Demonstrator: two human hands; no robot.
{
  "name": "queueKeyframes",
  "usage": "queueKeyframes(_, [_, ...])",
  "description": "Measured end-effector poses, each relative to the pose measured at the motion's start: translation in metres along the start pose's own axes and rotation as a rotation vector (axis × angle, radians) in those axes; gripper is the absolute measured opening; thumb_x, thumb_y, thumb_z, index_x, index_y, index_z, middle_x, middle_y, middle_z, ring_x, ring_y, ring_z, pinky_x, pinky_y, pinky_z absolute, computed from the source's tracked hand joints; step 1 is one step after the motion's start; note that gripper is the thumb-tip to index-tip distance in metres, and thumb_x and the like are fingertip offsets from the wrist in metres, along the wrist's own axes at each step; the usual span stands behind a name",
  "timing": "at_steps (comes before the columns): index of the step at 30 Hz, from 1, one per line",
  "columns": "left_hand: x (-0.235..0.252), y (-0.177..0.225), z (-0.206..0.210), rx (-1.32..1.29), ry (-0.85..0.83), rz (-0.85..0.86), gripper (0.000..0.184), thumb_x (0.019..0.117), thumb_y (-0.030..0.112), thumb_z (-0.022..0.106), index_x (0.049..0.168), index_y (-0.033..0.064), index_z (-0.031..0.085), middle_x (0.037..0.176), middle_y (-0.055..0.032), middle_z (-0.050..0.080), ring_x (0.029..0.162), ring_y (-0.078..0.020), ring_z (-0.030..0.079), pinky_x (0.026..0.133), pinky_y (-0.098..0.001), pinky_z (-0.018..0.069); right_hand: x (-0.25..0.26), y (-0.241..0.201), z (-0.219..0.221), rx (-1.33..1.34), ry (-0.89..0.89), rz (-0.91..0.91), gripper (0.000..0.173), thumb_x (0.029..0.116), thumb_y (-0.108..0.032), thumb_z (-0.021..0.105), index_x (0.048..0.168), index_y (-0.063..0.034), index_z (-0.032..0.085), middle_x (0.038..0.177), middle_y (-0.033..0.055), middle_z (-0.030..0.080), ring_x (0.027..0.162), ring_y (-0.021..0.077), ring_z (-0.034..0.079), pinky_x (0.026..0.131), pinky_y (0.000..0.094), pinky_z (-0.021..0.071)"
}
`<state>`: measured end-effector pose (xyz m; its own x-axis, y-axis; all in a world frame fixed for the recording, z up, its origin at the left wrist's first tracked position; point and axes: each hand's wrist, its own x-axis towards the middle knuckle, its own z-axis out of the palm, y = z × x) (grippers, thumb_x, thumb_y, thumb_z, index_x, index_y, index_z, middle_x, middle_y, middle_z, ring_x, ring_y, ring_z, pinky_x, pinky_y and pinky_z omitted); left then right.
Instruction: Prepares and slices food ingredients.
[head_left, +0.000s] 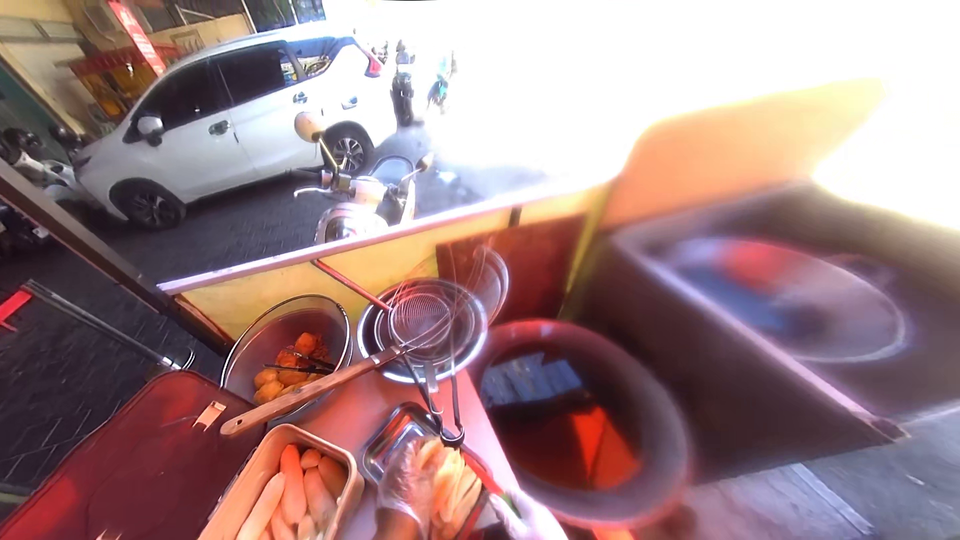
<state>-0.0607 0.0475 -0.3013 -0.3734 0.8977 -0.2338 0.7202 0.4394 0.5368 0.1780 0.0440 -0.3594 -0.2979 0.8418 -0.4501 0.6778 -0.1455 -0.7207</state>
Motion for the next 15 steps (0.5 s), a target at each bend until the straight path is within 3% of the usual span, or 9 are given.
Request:
queueKeyframes(2, [0.007, -0.005, -0.003, -0.118, 0.156, -0.019, 0.045, 0.0995, 0.044, 0.062, 0.132, 0.0131, 0.068, 0.125, -0.0085, 0.071, 0.120, -0.0219, 0.065, 0.109, -0.0463, 0.0491, -0.001, 0.000, -0.002, 0.006, 0.004, -0.013, 0.057, 0.1013, -0.064, 0.043, 0.109, -0.0146, 0.069, 0.090, 0.0071, 0.071, 0.089, 0.0230, 0.070, 0.082, 0.0510, 0.0560])
queueKeyframes(4, [0.015, -0.013, -0.005, -0.301, 0.264, -0.084, 0.048, 0.1014, 0.048, 0.058, 0.131, 0.0111, 0.067, 0.116, -0.0077, 0.073, 0.106, -0.0197, 0.071, 0.099, -0.0450, 0.0564, -0.006, -0.008, -0.007, 0.022, -0.018, -0.031, 0.058, 0.1024, -0.064, 0.041, 0.112, -0.0138, 0.068, 0.091, 0.0088, 0.071, 0.090, 0.0249, 0.070, 0.083, 0.0522, 0.0558])
queueKeyframes(6, [0.018, -0.011, -0.011, -0.615, 0.317, -0.133, 0.046, 0.1038, 0.049, 0.053, 0.122, 0.0107, 0.070, 0.099, -0.0047, 0.075, 0.082, -0.0159, 0.073, 0.076, -0.0385, 0.0629, -0.010, -0.015, -0.007, 0.044, -0.024, -0.062, 0.061, 0.1017, -0.067, 0.040, 0.107, -0.0140, 0.070, 0.087, 0.0086, 0.070, 0.085, 0.0247, 0.069, 0.079, 0.0526, 0.0561])
queueKeyframes(8, [0.014, 0.003, -0.026, -0.958, 0.333, -0.159, 0.047, 0.1080, 0.043, 0.048, 0.105, 0.0018, 0.070, 0.081, -0.0102, 0.071, 0.061, -0.0192, 0.066, 0.054, -0.0354, 0.0571, -0.014, -0.023, -0.006, 0.067, -0.057, -0.134, 0.061, 0.1027, -0.066, 0.039, 0.099, -0.0128, 0.069, 0.080, 0.0084, 0.066, 0.078, 0.0246, 0.067, 0.074, 0.0526, 0.0544])
queueKeyframes(9, [0.016, 0.005, -0.031, -1.063, 0.332, -0.158, 0.048, 0.1093, 0.041, 0.045, 0.102, 0.0005, 0.070, 0.079, -0.0116, 0.071, 0.057, -0.0201, 0.064, 0.049, -0.0347, 0.0551, -0.013, -0.026, -0.003, 0.068, -0.083, -0.170, 0.062, 0.1028, -0.066, 0.038, 0.097, -0.0127, 0.069, 0.079, 0.0083, 0.066, 0.077, 0.0249, 0.066, 0.073, 0.0534, 0.0540])
queueKeyframes(12, [0.020, 0.001, -0.036, -1.268, 0.335, -0.184, 0.041, 0.1112, 0.034, 0.041, 0.118, 0.0034, 0.068, 0.087, -0.0138, 0.071, 0.055, -0.0199, 0.062, 0.045, -0.0323, 0.0513, -0.012, -0.041, 0.008, -0.008, -0.162, -0.221, 0.066, 0.1013, -0.070, 0.037, 0.102, -0.0129, 0.069, 0.083, 0.0096, 0.069, 0.082, 0.0267, 0.069, 0.075, 0.0561, 0.0555])
queueKeyframes(15, [0.017, 0.001, -0.040, -1.490, 0.265, -0.263, 0.037, 0.1120, 0.032, 0.036, 0.135, 0.0140, 0.058, 0.098, -0.0096, 0.070, 0.056, -0.0143, 0.058, 0.044, -0.0264, 0.0457, -0.009, -0.059, 0.016, -0.106, -0.243, -0.278, 0.068, 0.1022, -0.069, 0.037, 0.110, -0.0106, 0.070, 0.090, 0.0130, 0.072, 0.089, 0.0295, 0.071, 0.082, 0.0563, 0.0563])
